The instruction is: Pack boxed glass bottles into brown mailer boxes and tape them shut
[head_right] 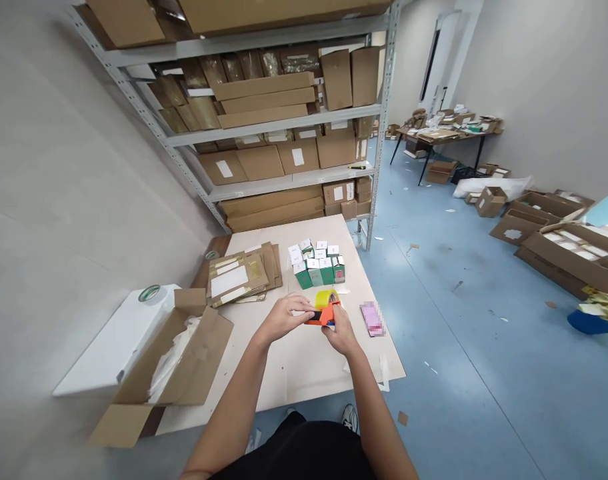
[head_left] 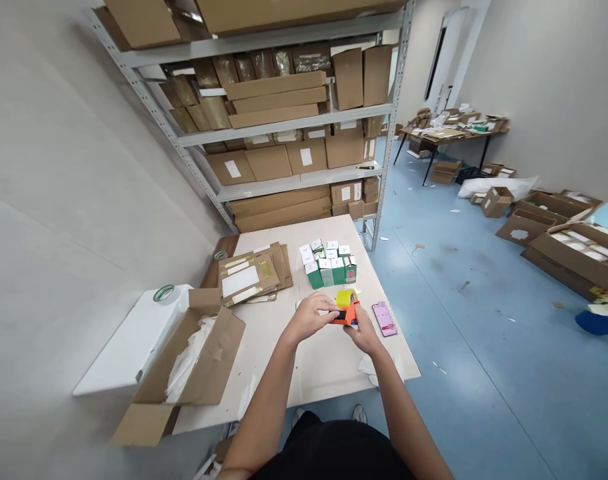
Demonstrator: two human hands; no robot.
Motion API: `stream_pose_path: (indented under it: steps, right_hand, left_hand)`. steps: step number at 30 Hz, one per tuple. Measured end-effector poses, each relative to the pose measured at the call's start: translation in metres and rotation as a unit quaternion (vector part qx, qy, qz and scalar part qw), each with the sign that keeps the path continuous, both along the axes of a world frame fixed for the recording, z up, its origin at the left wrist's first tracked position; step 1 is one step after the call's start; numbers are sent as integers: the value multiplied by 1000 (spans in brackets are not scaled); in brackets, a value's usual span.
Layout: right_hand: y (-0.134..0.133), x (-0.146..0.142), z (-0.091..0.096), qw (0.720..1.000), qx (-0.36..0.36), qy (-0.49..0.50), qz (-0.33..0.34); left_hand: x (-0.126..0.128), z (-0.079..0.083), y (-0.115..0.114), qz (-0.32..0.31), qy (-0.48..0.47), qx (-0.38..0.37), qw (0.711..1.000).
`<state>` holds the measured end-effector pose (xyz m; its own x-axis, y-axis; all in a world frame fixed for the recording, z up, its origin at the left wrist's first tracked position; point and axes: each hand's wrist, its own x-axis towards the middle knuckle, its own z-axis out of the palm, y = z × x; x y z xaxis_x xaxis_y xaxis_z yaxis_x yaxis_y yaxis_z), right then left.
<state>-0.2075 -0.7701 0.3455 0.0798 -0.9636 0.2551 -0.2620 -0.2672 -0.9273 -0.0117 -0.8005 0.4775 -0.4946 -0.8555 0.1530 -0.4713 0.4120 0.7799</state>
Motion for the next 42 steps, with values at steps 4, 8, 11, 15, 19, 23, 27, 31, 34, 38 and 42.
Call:
stream_pose_path:
  steps: [4,8,11,15,19,23,27,31,34,38,42]
  right_hand:
    - [-4,12,-3,998,37,31,30]
    - [-16,42,-5,994,85,34,66]
    - [-25,76,-10,994,81,50,61]
    - [-31,125,-22,986,127,70,80]
    - [-30,176,-31,985,111,65,113]
    - [-30,240,-31,977,91,39,191]
    - [-41,310,-30,984,98,77,126]
    - [-59,382,-30,986,44,112,119]
    - [-65,447,-29,980,-5,124,155]
    - [-61,547,-28,967,-63,146,200]
    - [-57,641,-33,943,-99,205,242]
  left_hand:
    - [18,-18,4,40,41,37,998]
    - [46,-29,4,135,71,20,988]
    - [81,-25,2,201,87,-32,975]
    - [139,-17,5,258,73,-97,959]
    - [194,-25,17,318,70,-134,936]
    - [244,-42,36,386,59,-167,905]
    - [300,-54,58,445,59,-177,876]
    - [369,-60,80,502,59,-178,844]
    - [421,-63,100,562,84,-192,800]
    - [475,-70,127,632,113,-193,742]
    - [514,-79,151,674,138,-175,704]
